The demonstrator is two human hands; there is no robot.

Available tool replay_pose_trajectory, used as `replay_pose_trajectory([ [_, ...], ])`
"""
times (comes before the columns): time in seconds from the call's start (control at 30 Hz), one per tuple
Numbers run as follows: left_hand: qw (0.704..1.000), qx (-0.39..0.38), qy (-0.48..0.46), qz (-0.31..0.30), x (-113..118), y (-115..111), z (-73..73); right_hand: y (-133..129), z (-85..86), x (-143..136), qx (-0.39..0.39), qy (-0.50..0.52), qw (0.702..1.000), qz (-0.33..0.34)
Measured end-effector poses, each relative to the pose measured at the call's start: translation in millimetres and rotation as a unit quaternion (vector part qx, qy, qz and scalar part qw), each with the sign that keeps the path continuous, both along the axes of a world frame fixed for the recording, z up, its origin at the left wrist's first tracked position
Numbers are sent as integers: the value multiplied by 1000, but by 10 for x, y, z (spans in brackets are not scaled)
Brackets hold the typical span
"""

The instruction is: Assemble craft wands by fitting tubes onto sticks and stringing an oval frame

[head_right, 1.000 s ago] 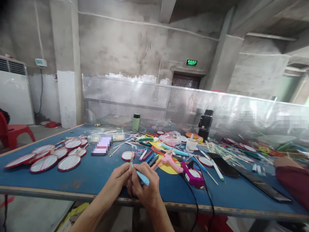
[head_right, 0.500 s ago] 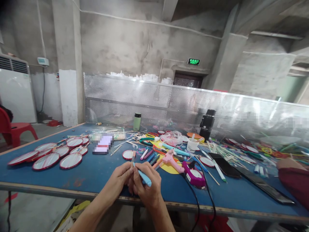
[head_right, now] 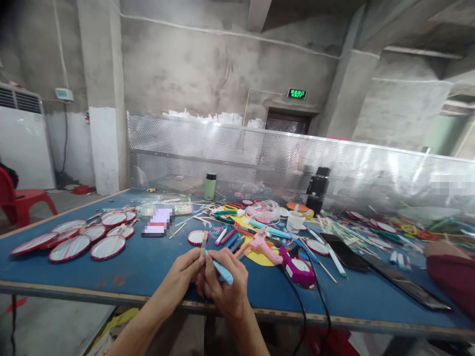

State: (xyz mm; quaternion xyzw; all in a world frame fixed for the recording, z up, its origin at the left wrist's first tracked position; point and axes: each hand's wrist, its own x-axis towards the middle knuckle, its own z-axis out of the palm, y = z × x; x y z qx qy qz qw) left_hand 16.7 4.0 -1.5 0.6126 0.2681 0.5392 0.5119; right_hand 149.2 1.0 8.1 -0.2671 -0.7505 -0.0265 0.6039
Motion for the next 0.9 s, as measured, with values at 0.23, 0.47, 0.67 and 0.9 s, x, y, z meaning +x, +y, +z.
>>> replay_pose_trajectory([
  [0.23, 1000, 13, 9, 16, -3, 24, 3, 5, -9, 7, -13, -13, 999, 28],
  [0.47, 1000, 11, 13, 17, -5, 11, 8, 5, -10, 10, -16, -15, 999, 29],
  [0.67, 1000, 9, 11, 15, -8, 14, -6, 12, -10, 11, -16, -9, 999, 34],
  [0.9, 1000, 5, 7, 27, 5, 53, -8, 10, -6, 7, -22, -14, 999, 34],
])
